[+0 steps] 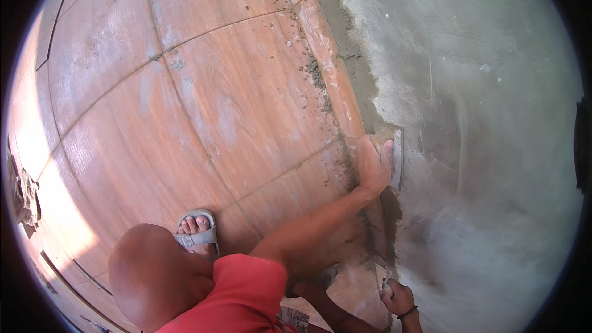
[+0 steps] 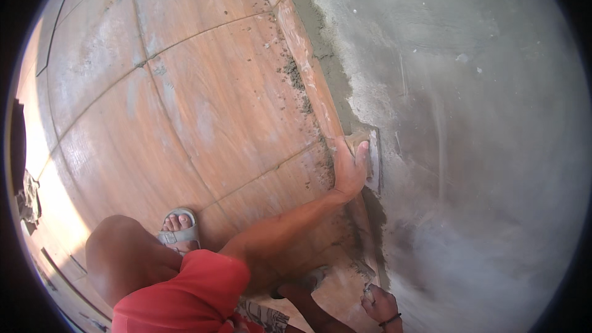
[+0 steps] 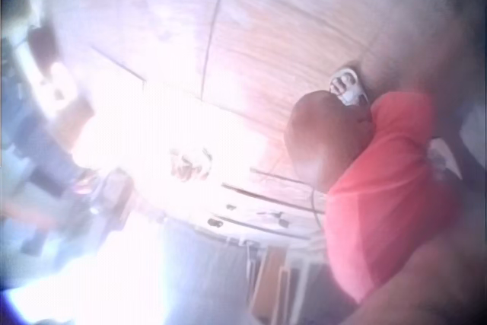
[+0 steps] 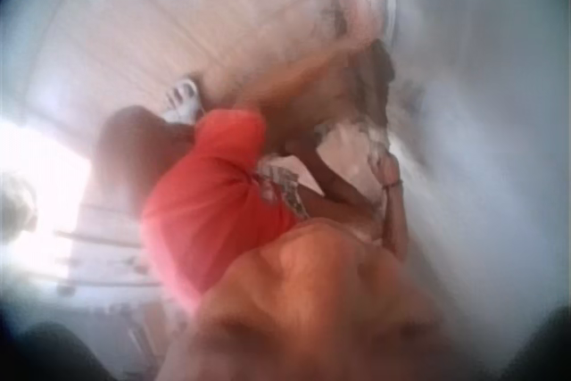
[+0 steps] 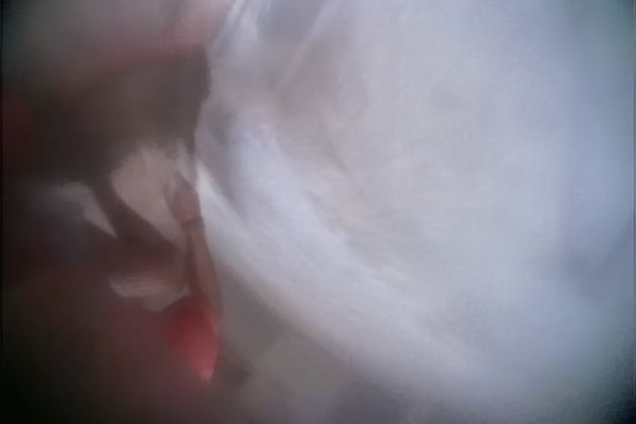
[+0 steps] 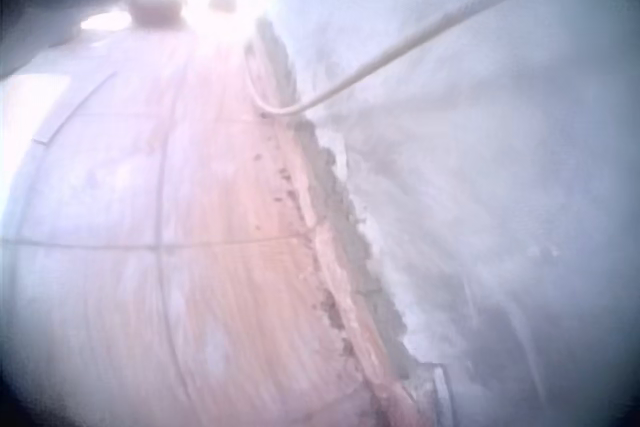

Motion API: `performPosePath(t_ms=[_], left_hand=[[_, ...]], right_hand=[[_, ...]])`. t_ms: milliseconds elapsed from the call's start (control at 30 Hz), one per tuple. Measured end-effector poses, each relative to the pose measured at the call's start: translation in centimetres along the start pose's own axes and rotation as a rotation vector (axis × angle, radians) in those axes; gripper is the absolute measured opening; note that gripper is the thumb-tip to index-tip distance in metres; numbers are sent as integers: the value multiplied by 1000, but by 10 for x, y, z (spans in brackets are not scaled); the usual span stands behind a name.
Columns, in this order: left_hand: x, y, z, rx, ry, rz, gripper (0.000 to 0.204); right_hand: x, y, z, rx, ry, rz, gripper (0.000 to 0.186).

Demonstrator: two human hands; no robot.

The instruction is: The person uses a trowel and a small hand shovel to apply and smooth wet cement along the edge of a tiled floor. They repeatedly scoop material and spread it into the gap between the tiles and the adjacent concrete surface, working methodically along the seam.

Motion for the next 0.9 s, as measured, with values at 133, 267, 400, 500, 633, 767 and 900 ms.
performPosePath(t_ms=[133, 267, 400, 500, 633, 767, 900], left_hand=[[-42, -39, -38, 2, 126, -97, 36], [-74, -143, -54, 129, 47, -283, 36], [-66, -197, -64, 37, -157, -150, 42], [-42, -165, -56, 65, -242, -224, 43], [-24, -74, -47, -6, -228, 16, 44], [-37, -13, -21, -37, -165, 99, 45], [-62, -83, -35, 72, -6, -133, 43]], right_hand=[[-26, 13, 35, -128, 59, -59, 40], [-19, 46, 40, 228, -87, 71, 46], [60, 97, -17, -487, 173, -351, 42], [48, 79, 50, -361, 271, -343, 37], [68, 56, 64, -357, 172, -267, 36], [14, 15, 114, -127, -263, 4, 35], [12, 20, 97, -69, -186, -111, 34]])
Point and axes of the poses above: each hand's wrist, its own y-axis away from the middle knuckle, its own x-axis out of the palm, z = x × y, the point moved 2 cm from there along -y, towards the middle knuckle, and after that the axes turned 2 degrees about -z, right-handed, at the moved point
